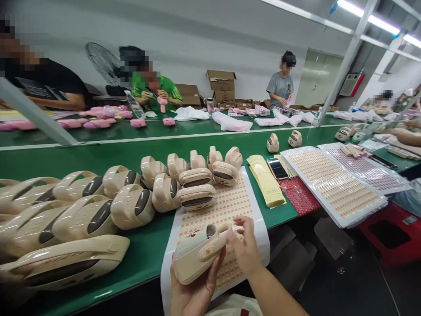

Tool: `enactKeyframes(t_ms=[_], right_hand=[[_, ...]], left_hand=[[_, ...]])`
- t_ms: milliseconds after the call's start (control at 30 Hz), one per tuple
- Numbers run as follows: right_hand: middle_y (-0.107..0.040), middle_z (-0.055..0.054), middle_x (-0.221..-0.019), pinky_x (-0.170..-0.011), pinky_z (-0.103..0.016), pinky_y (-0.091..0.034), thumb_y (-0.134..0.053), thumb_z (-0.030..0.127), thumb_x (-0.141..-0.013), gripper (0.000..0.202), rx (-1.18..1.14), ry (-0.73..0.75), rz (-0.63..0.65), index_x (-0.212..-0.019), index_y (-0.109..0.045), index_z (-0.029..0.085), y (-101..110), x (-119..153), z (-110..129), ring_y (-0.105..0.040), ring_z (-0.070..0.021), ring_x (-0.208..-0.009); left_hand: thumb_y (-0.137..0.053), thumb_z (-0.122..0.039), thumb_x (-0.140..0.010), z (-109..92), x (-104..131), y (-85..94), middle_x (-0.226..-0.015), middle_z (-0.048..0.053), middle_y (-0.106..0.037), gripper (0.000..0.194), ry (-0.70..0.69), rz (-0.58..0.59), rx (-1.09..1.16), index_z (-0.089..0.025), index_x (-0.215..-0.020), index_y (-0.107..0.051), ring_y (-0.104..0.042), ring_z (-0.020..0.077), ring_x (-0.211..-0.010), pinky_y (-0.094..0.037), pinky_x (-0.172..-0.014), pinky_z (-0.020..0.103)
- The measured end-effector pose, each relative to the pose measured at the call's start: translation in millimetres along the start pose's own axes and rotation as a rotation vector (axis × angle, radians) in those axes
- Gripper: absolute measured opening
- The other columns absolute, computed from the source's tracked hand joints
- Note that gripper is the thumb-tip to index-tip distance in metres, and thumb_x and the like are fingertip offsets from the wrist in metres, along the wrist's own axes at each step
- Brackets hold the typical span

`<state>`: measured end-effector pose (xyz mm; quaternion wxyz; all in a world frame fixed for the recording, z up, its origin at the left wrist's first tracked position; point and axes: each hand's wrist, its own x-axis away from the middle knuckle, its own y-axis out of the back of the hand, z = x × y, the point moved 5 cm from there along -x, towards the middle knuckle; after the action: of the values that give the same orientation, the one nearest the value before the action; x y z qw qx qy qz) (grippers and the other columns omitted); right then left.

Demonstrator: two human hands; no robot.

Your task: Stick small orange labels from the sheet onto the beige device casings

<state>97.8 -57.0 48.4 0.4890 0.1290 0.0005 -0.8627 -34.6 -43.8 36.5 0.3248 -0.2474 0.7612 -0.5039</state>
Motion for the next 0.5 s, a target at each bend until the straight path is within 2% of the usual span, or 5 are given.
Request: enactKeyframes(t_ms=[133, 200, 267, 367, 500], right_hand=[[-0.043, -0.009, -0.116, -0.093, -0.042, -0.039, -0.055, 0.043, -0.078, 0.041, 0.213, 0.005, -0.268, -0.115, -0.052, 0.025, 75, 11, -43, -0.044, -0.0240, -0.110], [-0.040, -0.010, -0.123, -0.096, -0.044, -0.037, -0.057, 0.046, -0.075, 0.041, 0.233, -0.038, -0.228, -0.110, -0.058, 0.026, 99, 22, -70, -0.043, -0.0263, -0.114], [-0.042, -0.010, -0.125, -0.093, -0.043, -0.040, -0.062, 0.049, -0.070, 0.037, 0.167, -0.116, -0.013, -0.098, -0.066, 0.025, 102, 30, -93, -0.048, -0.0272, -0.110], [-0.059, -0.009, -0.108, -0.087, -0.041, -0.044, -0.069, 0.050, -0.062, 0.037, 0.025, -0.271, 0.333, -0.087, -0.071, 0.023, 82, 39, -108, -0.057, -0.0267, -0.099], [-0.068, -0.006, -0.097, -0.091, -0.041, -0.040, -0.073, 0.037, -0.061, 0.032, 0.007, -0.328, 0.458, -0.089, -0.070, 0.022, 63, 37, -97, -0.059, -0.0258, -0.097]], left_hand=[[-0.016, -0.059, -0.086, -10, -2, -5.9, -0.135, -0.001, -0.048, 0.059, 0.010, 0.135, 0.132, -0.030, -0.128, -0.044, -0.037, 0.0194, -0.127, -0.033, -0.101, 0.025], [-0.022, -0.058, -0.085, -14, -2, -1.9, -0.138, -0.004, -0.044, 0.054, 0.014, 0.128, 0.150, -0.032, -0.128, -0.043, -0.033, 0.0202, -0.129, -0.031, -0.103, 0.025], [-0.029, -0.056, -0.085, -15, -2, 2.8, -0.139, -0.005, -0.043, 0.052, 0.013, 0.109, 0.157, -0.031, -0.128, -0.044, -0.031, 0.0206, -0.129, -0.030, -0.103, 0.023], [-0.036, -0.054, -0.083, -15, 1, 7.2, -0.137, -0.004, -0.046, 0.050, -0.002, 0.058, 0.161, -0.032, -0.127, -0.045, -0.032, 0.0194, -0.128, -0.032, -0.101, 0.021], [-0.043, -0.049, -0.083, -15, 3, 4.4, -0.130, 0.000, -0.054, 0.045, -0.019, -0.038, 0.141, -0.032, -0.124, -0.049, -0.034, 0.0200, -0.127, -0.037, -0.098, 0.024]])
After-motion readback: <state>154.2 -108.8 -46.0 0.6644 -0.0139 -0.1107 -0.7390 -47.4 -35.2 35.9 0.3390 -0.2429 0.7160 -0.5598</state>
